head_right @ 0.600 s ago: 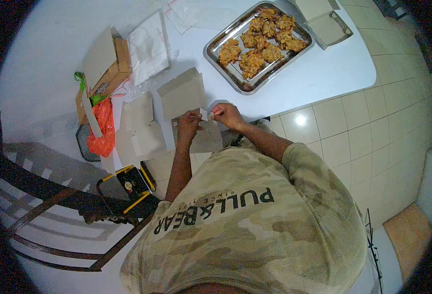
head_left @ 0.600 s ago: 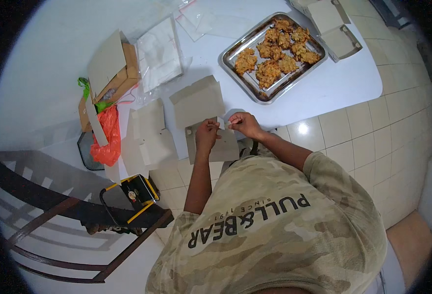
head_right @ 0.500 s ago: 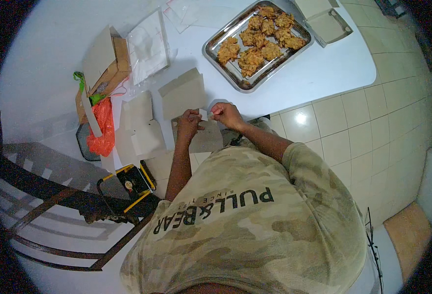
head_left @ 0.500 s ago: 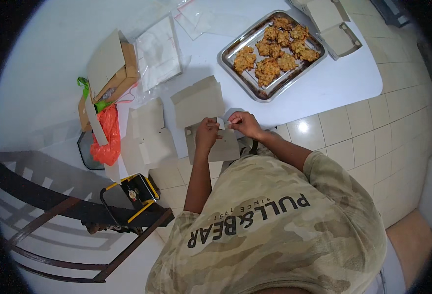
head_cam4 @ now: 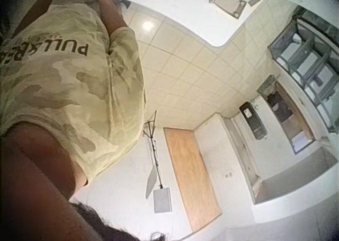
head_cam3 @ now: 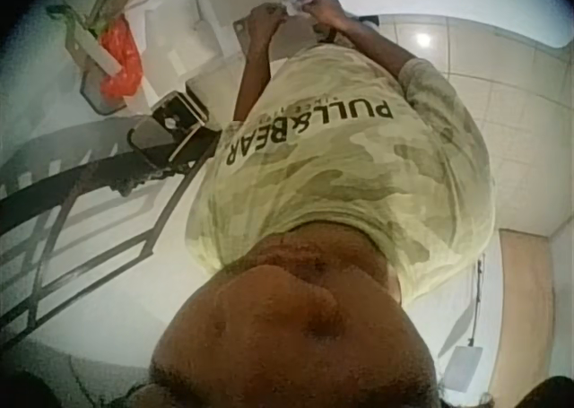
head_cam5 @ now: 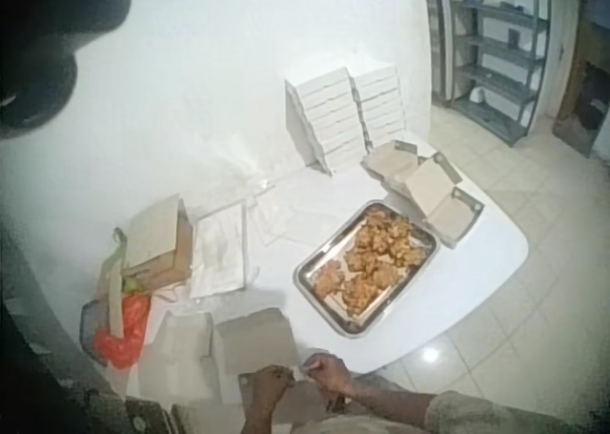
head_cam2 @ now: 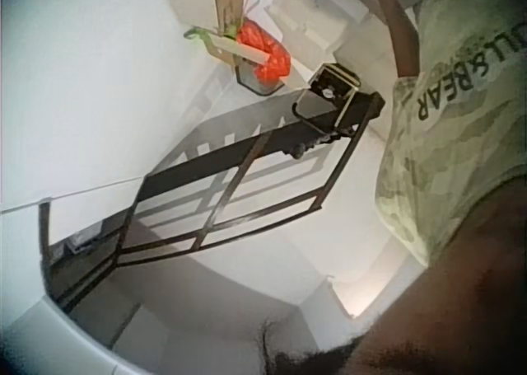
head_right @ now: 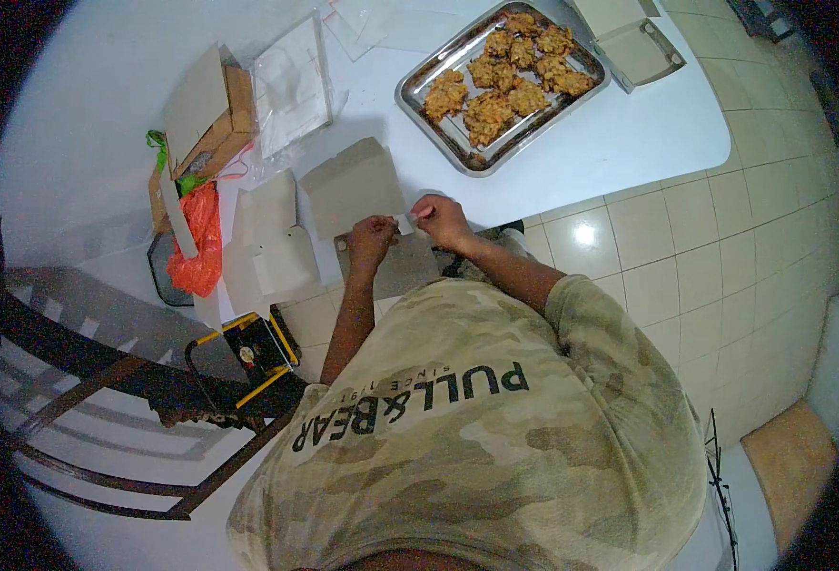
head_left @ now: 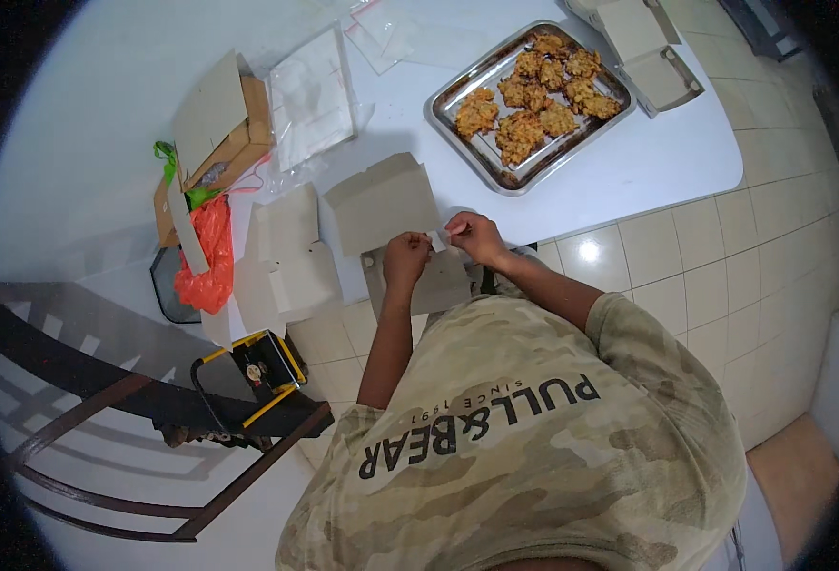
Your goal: The person folds and assembles multiple flat cardboard boxes on a table, including inserting a paper liner into one box and stacking the finished boxes.
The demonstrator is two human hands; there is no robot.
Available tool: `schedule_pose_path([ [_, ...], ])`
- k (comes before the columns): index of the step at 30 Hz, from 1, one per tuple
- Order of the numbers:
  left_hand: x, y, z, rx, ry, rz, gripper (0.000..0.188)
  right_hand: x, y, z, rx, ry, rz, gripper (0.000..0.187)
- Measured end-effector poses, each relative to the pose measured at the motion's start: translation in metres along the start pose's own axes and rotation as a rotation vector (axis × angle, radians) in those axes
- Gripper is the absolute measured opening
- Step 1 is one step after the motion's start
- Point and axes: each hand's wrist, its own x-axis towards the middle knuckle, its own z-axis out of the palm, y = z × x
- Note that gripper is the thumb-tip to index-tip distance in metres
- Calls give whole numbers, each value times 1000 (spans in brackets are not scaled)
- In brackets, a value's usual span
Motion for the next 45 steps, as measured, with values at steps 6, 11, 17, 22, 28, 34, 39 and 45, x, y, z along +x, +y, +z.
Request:
schedule_pose_path([
  [6, -3, -18, 13, 75, 136, 178, 21, 5, 13, 2, 660, -44, 548, 29],
  [11, -6, -25, 25, 198, 293, 331, 21, 3, -5, -4, 828, -69, 722, 33],
  [17, -2, -30, 32, -91, 181, 161, 21, 8, 9, 1, 950, -120, 776, 37],
  [22, -9, -20, 39, -48, 255, 190, 20, 6, -3, -4, 926, -113, 738, 35],
  [28, -12, -12, 45, 8, 362, 305, 16, 10, 20, 9, 860, -33, 609, 28],
  [34, -6, -22, 50, 96, 388, 383, 14, 9, 10, 14, 706, 33, 606, 19],
  [39, -7, -25, 53, -36, 325, 322, 14, 14, 24, 16, 471, 9, 467, 17],
  [45, -11, -43, 28, -772, -103, -19, 18, 13, 1, 21, -77, 142, 259, 26],
])
